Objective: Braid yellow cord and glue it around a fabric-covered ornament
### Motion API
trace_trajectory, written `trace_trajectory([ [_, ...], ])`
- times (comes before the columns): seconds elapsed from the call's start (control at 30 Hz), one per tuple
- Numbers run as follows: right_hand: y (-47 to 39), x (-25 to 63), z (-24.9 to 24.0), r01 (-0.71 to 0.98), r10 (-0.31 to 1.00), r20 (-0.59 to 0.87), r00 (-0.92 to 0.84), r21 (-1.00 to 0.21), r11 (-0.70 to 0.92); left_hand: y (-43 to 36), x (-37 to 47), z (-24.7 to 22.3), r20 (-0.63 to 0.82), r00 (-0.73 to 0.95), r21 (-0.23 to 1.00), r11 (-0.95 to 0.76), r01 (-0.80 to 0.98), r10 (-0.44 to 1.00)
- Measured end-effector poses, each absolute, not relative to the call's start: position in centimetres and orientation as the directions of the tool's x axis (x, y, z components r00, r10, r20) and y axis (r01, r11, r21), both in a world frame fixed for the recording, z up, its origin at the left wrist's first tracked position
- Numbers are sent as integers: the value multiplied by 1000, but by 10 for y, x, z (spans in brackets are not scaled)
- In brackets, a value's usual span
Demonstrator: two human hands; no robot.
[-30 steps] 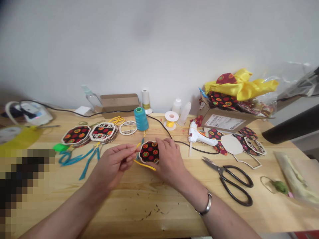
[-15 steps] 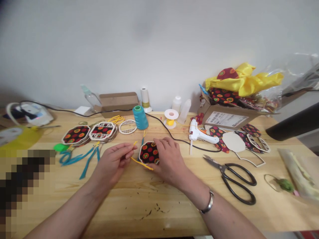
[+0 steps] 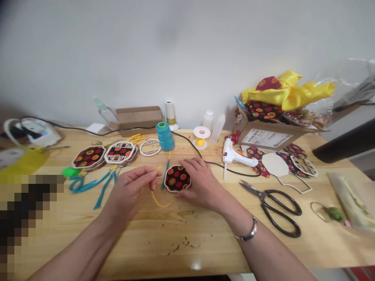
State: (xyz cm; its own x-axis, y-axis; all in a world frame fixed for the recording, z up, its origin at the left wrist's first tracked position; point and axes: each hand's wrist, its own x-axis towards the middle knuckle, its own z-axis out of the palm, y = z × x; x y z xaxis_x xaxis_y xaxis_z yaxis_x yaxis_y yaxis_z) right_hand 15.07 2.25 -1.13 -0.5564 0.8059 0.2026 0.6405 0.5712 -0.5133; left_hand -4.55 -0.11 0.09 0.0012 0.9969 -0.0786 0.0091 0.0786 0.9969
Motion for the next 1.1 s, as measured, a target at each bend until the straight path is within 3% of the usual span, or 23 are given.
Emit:
trace_trajectory([
  [0.23,23,150,-13,625,786,205,-584,-504,596,0,-45,-5,-212,36,975,214,-62,977],
  [0.43,25,150,-18,628,794,196,-576,-516,583,2,-41,-1,-312,50,950,311,38,949],
  [1.1,26,151,-14,663,824,137,-550,-527,531,1,-43,-7,-391,74,920,386,71,918],
])
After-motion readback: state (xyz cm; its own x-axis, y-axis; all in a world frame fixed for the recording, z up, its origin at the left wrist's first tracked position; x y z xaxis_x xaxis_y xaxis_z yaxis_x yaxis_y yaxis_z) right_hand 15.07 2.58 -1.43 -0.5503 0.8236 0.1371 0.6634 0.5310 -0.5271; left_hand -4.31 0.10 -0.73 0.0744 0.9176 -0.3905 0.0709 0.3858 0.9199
